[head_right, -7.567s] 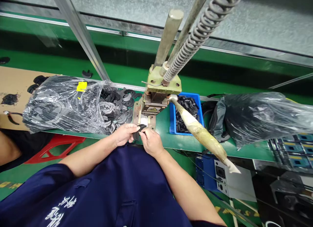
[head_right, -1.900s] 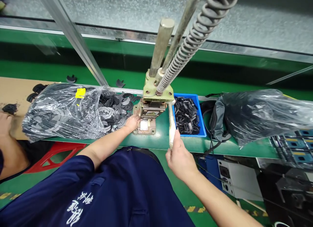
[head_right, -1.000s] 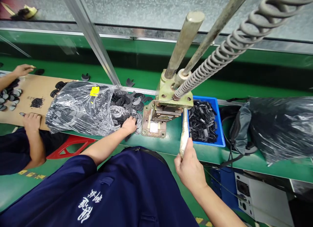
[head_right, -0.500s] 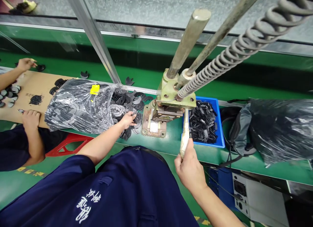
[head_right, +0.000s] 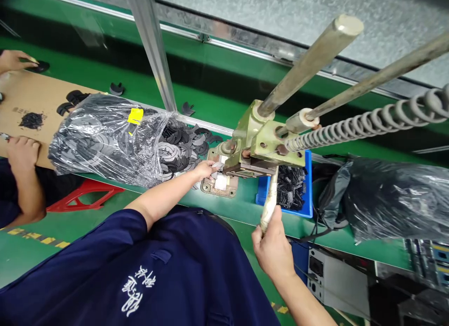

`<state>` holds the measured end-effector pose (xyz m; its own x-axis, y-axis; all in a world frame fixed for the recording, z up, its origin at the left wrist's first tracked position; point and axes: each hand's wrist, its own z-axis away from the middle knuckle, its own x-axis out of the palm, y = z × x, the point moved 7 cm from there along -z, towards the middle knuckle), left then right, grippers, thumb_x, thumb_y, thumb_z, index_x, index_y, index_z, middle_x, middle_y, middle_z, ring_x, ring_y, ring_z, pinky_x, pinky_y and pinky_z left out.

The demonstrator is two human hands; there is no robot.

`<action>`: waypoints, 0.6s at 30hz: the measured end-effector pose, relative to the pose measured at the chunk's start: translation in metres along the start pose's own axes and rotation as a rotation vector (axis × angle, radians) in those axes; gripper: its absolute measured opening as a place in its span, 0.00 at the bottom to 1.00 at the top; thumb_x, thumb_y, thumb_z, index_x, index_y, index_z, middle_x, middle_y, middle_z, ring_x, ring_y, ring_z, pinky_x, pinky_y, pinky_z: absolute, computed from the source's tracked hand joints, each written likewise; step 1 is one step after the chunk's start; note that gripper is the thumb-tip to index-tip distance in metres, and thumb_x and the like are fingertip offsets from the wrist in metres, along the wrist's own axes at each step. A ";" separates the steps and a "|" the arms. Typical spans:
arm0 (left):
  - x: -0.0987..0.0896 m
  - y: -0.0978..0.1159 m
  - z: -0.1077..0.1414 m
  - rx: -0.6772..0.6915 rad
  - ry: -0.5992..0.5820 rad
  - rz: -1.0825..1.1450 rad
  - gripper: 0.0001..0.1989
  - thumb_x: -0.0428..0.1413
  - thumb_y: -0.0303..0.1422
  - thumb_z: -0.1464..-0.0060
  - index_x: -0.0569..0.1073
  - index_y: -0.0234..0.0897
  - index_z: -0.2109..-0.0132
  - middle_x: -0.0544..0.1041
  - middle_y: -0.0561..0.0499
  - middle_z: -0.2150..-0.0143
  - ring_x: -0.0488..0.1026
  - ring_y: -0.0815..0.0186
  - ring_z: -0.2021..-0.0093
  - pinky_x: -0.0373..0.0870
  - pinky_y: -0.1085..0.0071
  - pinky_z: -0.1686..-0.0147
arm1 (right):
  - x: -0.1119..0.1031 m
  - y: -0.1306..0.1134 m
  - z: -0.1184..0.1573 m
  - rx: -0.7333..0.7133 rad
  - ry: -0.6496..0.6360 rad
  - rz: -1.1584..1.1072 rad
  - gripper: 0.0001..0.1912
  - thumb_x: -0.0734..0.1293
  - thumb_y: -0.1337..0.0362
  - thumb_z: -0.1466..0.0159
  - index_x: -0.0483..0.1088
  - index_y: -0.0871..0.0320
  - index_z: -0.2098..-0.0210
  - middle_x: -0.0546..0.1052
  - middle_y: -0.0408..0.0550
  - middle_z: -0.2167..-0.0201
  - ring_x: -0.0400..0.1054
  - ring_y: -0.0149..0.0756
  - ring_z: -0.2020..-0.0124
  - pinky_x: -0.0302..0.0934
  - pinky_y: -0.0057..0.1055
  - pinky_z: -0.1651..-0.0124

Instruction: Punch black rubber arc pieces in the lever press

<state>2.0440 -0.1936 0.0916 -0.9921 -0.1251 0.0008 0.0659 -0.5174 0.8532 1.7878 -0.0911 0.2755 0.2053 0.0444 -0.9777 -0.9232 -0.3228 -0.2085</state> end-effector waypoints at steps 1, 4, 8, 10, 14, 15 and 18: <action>0.000 0.000 0.000 -0.002 0.006 -0.032 0.09 0.60 0.36 0.46 0.73 0.34 0.62 0.70 0.55 0.77 0.65 0.75 0.83 0.69 0.77 0.80 | 0.000 0.000 0.000 0.019 -0.003 0.012 0.41 0.57 0.59 0.38 0.34 0.61 0.31 0.70 0.63 0.49 0.71 0.52 0.55 0.67 0.45 0.59; 0.002 -0.001 -0.001 -0.007 0.001 -0.096 0.10 0.61 0.37 0.47 0.73 0.34 0.63 0.71 0.55 0.78 0.64 0.76 0.85 0.66 0.78 0.82 | 0.000 0.001 0.000 0.052 -0.010 0.023 0.40 0.57 0.59 0.38 0.36 0.62 0.31 0.71 0.62 0.50 0.71 0.52 0.55 0.67 0.45 0.58; 0.006 -0.003 -0.006 -0.005 -0.007 -0.130 0.13 0.63 0.40 0.50 0.71 0.34 0.66 0.70 0.56 0.79 0.66 0.75 0.85 0.65 0.79 0.82 | 0.002 0.003 0.001 0.051 -0.016 0.023 0.40 0.56 0.58 0.37 0.34 0.64 0.31 0.71 0.63 0.50 0.69 0.53 0.51 0.67 0.45 0.57; 0.007 -0.004 -0.008 -0.017 -0.007 -0.163 0.14 0.63 0.41 0.50 0.71 0.35 0.66 0.70 0.56 0.79 0.68 0.74 0.84 0.64 0.79 0.82 | 0.003 0.004 0.001 0.036 -0.005 0.031 0.40 0.56 0.58 0.37 0.34 0.65 0.31 0.71 0.64 0.49 0.69 0.54 0.50 0.67 0.45 0.57; 0.006 0.004 -0.009 -0.049 -0.026 -0.341 0.14 0.60 0.44 0.48 0.71 0.36 0.64 0.72 0.55 0.79 0.72 0.70 0.81 0.65 0.78 0.82 | 0.002 0.005 0.002 0.040 0.019 0.041 0.41 0.56 0.58 0.38 0.36 0.65 0.31 0.72 0.63 0.50 0.69 0.53 0.52 0.67 0.46 0.57; 0.006 0.007 -0.008 -0.057 -0.033 -0.398 0.14 0.59 0.44 0.47 0.72 0.37 0.64 0.73 0.54 0.79 0.73 0.69 0.80 0.65 0.78 0.81 | 0.002 0.005 0.002 0.046 0.017 0.040 0.41 0.57 0.57 0.38 0.36 0.65 0.31 0.72 0.63 0.50 0.69 0.53 0.52 0.67 0.46 0.57; 0.006 0.017 -0.002 -0.085 -0.062 -0.528 0.15 0.58 0.45 0.47 0.73 0.37 0.60 0.73 0.53 0.80 0.74 0.66 0.80 0.67 0.76 0.80 | 0.003 0.007 0.002 0.045 -0.003 0.013 0.41 0.57 0.57 0.38 0.35 0.63 0.31 0.72 0.62 0.50 0.70 0.53 0.52 0.67 0.46 0.57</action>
<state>2.0396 -0.2054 0.1051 -0.8967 0.2198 -0.3843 -0.4382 -0.5637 0.7002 1.7814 -0.0908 0.2708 0.1925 0.0433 -0.9803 -0.9394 -0.2806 -0.1968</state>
